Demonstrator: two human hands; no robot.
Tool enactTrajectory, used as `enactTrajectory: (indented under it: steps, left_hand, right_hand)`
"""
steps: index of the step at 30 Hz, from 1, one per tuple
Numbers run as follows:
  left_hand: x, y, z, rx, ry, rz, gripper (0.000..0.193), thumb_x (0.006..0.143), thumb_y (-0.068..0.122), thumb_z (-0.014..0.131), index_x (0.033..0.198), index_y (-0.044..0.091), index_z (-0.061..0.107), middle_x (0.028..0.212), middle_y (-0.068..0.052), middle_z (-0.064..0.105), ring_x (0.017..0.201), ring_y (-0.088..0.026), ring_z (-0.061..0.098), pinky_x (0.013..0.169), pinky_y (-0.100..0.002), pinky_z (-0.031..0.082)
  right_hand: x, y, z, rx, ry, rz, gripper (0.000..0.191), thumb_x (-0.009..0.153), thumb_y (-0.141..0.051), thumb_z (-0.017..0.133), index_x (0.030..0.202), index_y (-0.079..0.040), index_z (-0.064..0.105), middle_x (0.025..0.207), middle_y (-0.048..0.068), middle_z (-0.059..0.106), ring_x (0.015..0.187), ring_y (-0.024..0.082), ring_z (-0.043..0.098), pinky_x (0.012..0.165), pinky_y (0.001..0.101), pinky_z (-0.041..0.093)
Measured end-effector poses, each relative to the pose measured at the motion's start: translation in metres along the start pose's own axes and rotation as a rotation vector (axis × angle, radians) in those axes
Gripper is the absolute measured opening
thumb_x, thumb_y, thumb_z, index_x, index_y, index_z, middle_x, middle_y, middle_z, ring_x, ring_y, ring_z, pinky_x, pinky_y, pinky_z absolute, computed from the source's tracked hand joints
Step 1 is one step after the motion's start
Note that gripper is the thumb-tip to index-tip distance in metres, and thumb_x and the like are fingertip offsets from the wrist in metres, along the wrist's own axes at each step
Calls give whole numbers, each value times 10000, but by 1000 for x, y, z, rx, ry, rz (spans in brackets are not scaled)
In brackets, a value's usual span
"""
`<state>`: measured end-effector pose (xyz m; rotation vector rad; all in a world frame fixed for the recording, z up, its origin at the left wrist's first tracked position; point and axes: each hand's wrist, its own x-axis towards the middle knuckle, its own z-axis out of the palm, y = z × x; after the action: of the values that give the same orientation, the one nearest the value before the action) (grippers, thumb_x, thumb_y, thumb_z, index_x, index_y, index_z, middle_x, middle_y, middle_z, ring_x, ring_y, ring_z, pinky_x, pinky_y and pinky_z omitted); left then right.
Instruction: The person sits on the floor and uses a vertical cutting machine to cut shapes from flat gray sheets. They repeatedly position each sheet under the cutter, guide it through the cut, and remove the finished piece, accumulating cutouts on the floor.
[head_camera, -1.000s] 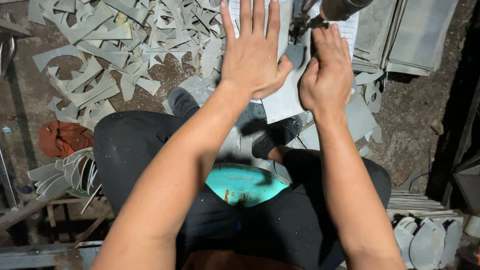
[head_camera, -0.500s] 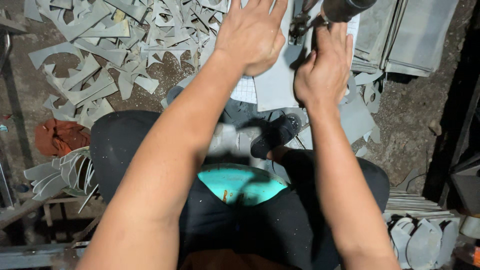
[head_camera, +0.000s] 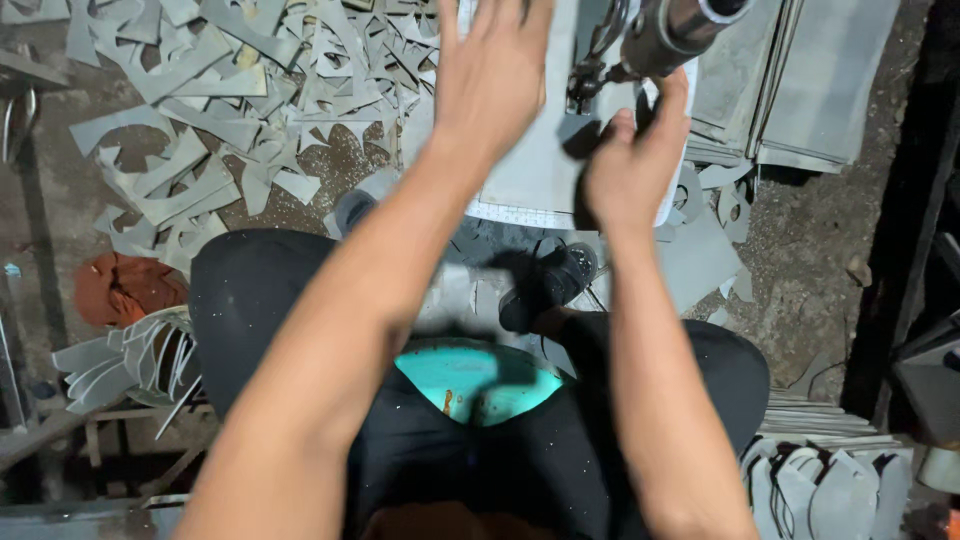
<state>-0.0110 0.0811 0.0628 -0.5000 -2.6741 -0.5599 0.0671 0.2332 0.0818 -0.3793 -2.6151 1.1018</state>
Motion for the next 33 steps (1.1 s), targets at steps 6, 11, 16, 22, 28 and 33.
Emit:
enactTrajectory:
  steps: [6,11,16,22,28,33]
  left_hand:
    - [-70,40,-24,-88,-299,-173,665,1021,357,510,1537,-38,366,1651,-209,232,1547,-347,199,1191,-703,53]
    - [-66,38,-12,-51,-296,-131,696,1046,339,495,1598,-45,317,1683,-238,177,1575,-389,130,1254,-671,40]
    - [-54,33,-13,-65,-297,-81,689,1060,329,487,1604,-55,313,1683,-275,176,1578,-429,121,1268,-656,42]
    - [-39,23,-9,-54,-314,-40,660,1048,313,494,1590,-27,332,1646,-246,264,1548,-414,173,1219,-712,37]
    - [-29,15,-2,-25,-212,15,626,1027,309,518,1559,4,394,1541,-182,419,1461,-377,320,1161,-744,105]
    - [-24,14,3,-4,-190,8,524,1023,303,512,1484,57,475,1439,-119,519,1363,-336,430,1112,-743,176]
  right_hand:
    - [-24,23,-81,-177,-490,-372,607,761,-270,891,1318,-114,707,1554,247,482,1501,414,393,1222,470,323]
    - [-23,43,-71,-192,-469,-363,560,815,-320,875,1319,-125,728,1547,240,510,1547,392,379,1281,501,262]
    - [-22,43,-68,-182,-444,-362,543,858,-365,847,1325,-116,725,1548,250,504,1548,393,369,1287,519,228]
    - [-19,47,-58,-189,-422,-367,553,872,-384,842,1332,-101,723,1558,264,487,1556,397,355,1291,539,187]
    - [-17,45,-51,-191,-399,-390,556,907,-422,824,1338,-86,724,1568,275,480,1562,407,350,1294,552,145]
    - [-12,43,-49,-184,-394,-380,542,921,-426,815,1336,-89,727,1564,284,479,1565,397,357,1298,546,141]
